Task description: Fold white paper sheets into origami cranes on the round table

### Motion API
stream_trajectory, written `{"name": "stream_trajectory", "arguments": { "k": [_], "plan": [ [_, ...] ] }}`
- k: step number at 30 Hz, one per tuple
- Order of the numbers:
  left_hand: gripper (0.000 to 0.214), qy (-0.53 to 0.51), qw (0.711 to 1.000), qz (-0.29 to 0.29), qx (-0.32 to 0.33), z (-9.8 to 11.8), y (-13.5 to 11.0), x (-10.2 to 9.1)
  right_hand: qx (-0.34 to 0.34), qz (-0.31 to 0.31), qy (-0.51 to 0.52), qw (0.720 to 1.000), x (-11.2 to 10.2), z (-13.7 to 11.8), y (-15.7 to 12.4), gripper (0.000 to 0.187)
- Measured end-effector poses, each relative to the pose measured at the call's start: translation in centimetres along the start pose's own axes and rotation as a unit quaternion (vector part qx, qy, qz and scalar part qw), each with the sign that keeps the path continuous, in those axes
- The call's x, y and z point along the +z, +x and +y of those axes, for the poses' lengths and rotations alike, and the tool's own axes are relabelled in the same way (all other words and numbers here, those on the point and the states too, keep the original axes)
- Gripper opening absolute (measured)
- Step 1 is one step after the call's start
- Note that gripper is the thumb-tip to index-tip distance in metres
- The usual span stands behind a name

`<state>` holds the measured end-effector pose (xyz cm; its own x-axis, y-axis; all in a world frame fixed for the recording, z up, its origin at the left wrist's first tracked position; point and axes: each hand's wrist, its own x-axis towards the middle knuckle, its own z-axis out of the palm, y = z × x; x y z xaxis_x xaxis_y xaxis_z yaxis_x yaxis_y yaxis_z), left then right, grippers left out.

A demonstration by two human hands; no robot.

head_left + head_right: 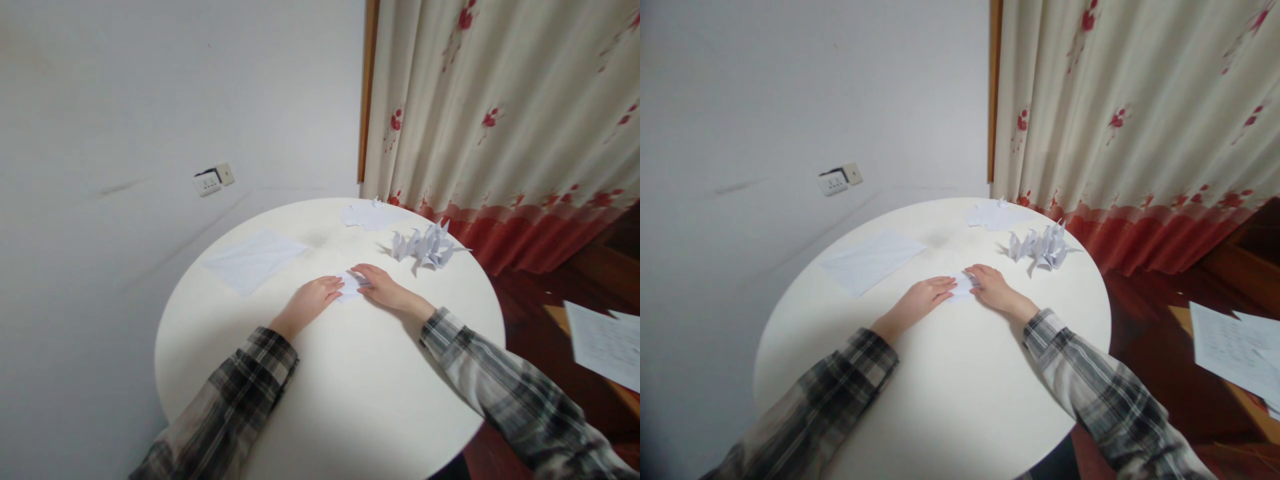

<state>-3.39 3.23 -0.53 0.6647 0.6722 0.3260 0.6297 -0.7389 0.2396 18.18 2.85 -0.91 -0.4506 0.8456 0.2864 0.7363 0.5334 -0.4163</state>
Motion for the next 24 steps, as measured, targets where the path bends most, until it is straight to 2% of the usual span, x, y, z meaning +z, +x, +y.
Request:
{"name": "stream_trajectory", "arguments": {
  "k": [6,13,20,24],
  "plan": [
    [0.033,-0.003,1.000,-0.003,0.002,-0.1,-0.1,0.0,-0.017,-0.001,0.029,0.999,-1.2,-0.2,-0.3,0.049],
    [0.033,0.013,1.000,-0.011,-0.013,0.4,-0.1,-0.5,-0.004,0.025,0.009,1.000,-1.6,-1.0,-0.5,0.037],
    [0.032,0.022,1.000,-0.015,-0.017,0.8,0.0,-0.8,-0.033,0.013,-0.010,0.999,-2.2,-1.7,-0.6,0.030],
    [0.032,0.028,0.999,-0.018,-0.019,0.9,0.0,-0.8,-0.010,0.028,-0.008,1.000,-1.9,-1.7,-0.5,0.027]
  ]
}}
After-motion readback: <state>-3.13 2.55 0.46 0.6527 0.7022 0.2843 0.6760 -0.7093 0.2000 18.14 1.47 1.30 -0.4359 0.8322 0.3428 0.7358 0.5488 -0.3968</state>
